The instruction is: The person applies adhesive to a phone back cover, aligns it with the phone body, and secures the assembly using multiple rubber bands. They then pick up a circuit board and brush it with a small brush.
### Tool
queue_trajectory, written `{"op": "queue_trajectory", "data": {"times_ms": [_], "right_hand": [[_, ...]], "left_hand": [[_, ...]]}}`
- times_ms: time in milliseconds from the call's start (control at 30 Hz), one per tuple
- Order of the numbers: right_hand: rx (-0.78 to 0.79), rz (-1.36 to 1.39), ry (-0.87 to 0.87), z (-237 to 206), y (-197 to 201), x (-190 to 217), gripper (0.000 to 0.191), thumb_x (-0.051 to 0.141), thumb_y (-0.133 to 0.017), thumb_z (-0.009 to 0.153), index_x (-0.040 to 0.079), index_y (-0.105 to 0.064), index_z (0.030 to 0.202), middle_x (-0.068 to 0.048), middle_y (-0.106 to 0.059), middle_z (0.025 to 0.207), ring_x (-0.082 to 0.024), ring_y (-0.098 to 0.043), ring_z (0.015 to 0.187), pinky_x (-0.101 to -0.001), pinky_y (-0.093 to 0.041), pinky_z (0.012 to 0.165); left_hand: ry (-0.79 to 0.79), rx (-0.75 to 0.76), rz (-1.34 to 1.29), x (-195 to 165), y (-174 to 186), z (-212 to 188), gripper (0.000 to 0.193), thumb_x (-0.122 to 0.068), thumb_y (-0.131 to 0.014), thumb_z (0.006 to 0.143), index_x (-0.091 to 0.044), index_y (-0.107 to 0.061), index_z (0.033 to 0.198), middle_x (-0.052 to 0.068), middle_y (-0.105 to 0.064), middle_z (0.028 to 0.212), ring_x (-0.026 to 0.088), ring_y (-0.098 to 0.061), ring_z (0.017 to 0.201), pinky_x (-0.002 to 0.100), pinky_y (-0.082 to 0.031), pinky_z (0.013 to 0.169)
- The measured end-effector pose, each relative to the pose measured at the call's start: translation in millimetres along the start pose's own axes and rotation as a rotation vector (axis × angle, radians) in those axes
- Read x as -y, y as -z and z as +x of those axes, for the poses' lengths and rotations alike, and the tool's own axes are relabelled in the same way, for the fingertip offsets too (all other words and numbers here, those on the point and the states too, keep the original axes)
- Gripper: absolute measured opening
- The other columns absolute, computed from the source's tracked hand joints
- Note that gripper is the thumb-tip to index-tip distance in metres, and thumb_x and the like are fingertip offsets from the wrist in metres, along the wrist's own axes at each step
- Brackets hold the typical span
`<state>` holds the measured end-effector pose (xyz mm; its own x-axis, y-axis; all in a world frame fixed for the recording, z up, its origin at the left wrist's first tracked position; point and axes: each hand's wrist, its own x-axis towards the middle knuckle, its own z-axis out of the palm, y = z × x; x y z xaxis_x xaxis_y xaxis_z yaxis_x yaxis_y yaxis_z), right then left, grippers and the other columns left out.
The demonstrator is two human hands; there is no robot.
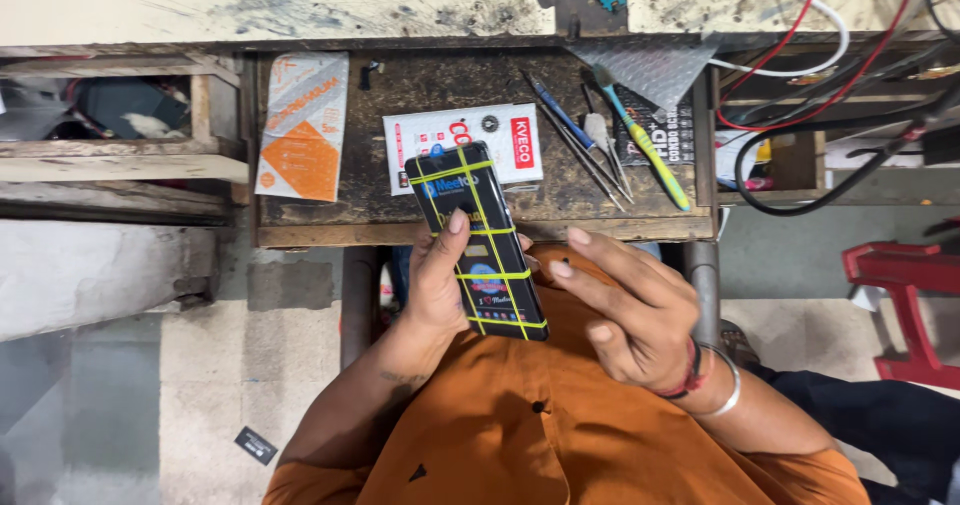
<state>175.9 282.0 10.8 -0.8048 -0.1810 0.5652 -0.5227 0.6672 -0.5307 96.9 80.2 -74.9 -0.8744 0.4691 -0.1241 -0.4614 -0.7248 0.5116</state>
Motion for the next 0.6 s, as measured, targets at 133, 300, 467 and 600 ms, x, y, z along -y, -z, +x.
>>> {"op": "queue_trajectory", "data": {"times_ms": [133, 300, 467, 600], "right_hand": [[-0.021, 0.068, 0.008, -2.1, -0.9, 6.6, 0.043, 0.037, -0.051, 0.108, 0.002, -0.072, 0.119, -0.02, -0.069, 0.125, -0.035, -0.072, 0.112, -0.042, -0.059, 0.097], [-0.038, 0.107, 0.002, 0.4, -2.6, 13.8, 0.022, 0.017, -0.073, 0.094, 0.0, -0.074, 0.108, -0.017, -0.074, 0.114, -0.031, -0.075, 0.102, -0.0376, -0.061, 0.089], [-0.036, 0.2, -0.037, -2.5, 2.6, 13.2, 0.014, 0.008, -0.082, 0.086, 0.002, -0.073, 0.095, -0.01, -0.075, 0.099, -0.025, -0.076, 0.09, -0.0327, -0.061, 0.079], [-0.042, 0.232, -0.044, -6.5, 2.4, 12.2, 0.013, 0.013, -0.08, 0.089, 0.004, -0.071, 0.093, -0.008, -0.074, 0.094, -0.023, -0.077, 0.087, -0.0315, -0.061, 0.075]], "left_hand": [[-0.077, 0.045, -0.054, 6.2, 10.5, 3.8, 0.03, -0.026, -0.066, 0.104, -0.002, -0.062, 0.123, 0.014, -0.071, 0.106, 0.029, -0.074, 0.085, 0.049, -0.064, 0.073], [-0.099, 0.148, -0.101, 12.4, 18.6, 7.4, 0.032, -0.03, -0.069, 0.107, -0.001, -0.065, 0.119, 0.015, -0.071, 0.092, 0.027, -0.072, 0.081, 0.044, -0.061, 0.071], [-0.101, 0.203, -0.126, 11.4, 19.5, 9.9, 0.037, -0.034, -0.069, 0.105, 0.001, -0.065, 0.117, 0.016, -0.071, 0.091, 0.027, -0.072, 0.079, 0.041, -0.06, 0.07], [-0.058, 0.181, -0.177, 9.8, 15.6, 10.4, 0.036, -0.035, -0.067, 0.105, 0.0, -0.065, 0.115, 0.016, -0.07, 0.091, 0.028, -0.072, 0.08, 0.042, -0.061, 0.073]]}}
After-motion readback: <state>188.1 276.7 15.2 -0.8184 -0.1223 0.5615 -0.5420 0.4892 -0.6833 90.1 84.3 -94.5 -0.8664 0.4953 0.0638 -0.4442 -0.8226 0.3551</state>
